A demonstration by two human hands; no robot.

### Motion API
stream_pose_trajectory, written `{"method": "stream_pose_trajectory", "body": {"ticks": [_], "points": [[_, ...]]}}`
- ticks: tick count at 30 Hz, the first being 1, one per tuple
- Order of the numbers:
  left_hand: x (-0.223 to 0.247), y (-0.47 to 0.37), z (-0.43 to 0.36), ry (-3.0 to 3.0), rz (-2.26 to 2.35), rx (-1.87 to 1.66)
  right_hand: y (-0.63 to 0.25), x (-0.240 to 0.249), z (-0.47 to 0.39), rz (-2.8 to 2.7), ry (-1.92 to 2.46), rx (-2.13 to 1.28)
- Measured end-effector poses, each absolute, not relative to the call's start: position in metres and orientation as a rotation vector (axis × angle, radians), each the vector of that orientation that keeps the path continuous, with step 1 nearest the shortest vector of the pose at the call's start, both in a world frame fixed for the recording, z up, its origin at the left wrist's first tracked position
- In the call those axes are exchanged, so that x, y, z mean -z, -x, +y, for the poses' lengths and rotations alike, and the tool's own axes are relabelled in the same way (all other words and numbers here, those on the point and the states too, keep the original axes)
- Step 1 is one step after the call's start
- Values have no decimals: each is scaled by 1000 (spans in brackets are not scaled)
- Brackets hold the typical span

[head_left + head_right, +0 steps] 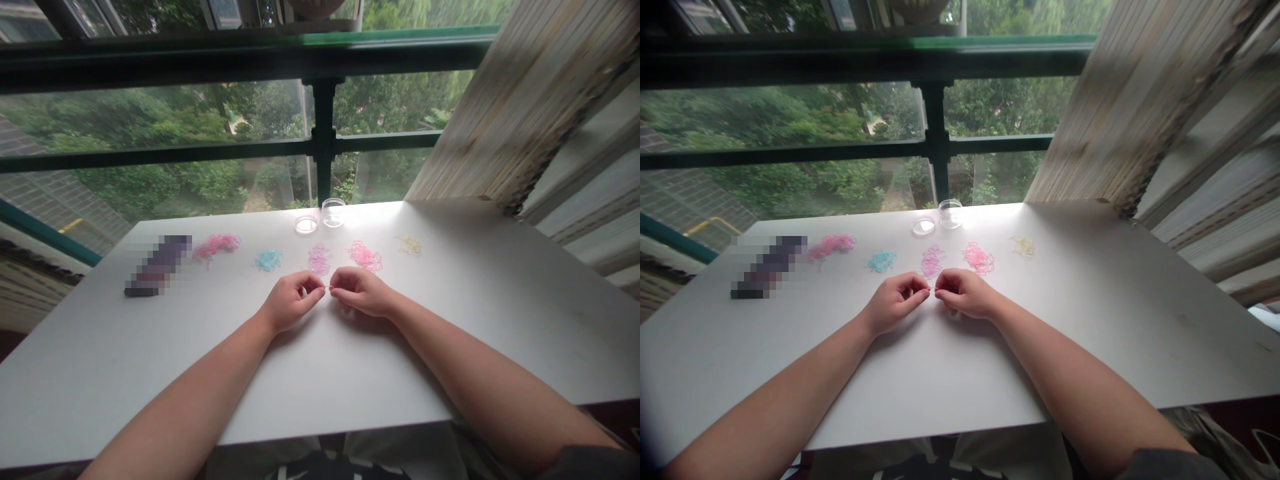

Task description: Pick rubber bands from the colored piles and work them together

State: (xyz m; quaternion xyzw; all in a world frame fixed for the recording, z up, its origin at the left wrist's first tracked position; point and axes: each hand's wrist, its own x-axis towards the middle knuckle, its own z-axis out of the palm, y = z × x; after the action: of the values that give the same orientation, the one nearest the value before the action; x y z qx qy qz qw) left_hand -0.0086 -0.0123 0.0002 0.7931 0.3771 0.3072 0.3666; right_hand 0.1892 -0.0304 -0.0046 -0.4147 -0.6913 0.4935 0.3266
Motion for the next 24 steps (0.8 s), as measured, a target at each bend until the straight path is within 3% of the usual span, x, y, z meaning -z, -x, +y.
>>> {"method": "stream_pose_trajectory", "body": {"ticks": [12, 19, 24], "points": [[-1, 9, -12, -2055, 977, -757, -191, 6, -29, -1802, 1046, -1258], [0, 12, -12, -2052, 995, -771, -218, -5, -15, -1928, 1245, -494], [1, 13, -12, -2060, 995, -775, -239, -5, -5, -1830, 1414, -270]]}}
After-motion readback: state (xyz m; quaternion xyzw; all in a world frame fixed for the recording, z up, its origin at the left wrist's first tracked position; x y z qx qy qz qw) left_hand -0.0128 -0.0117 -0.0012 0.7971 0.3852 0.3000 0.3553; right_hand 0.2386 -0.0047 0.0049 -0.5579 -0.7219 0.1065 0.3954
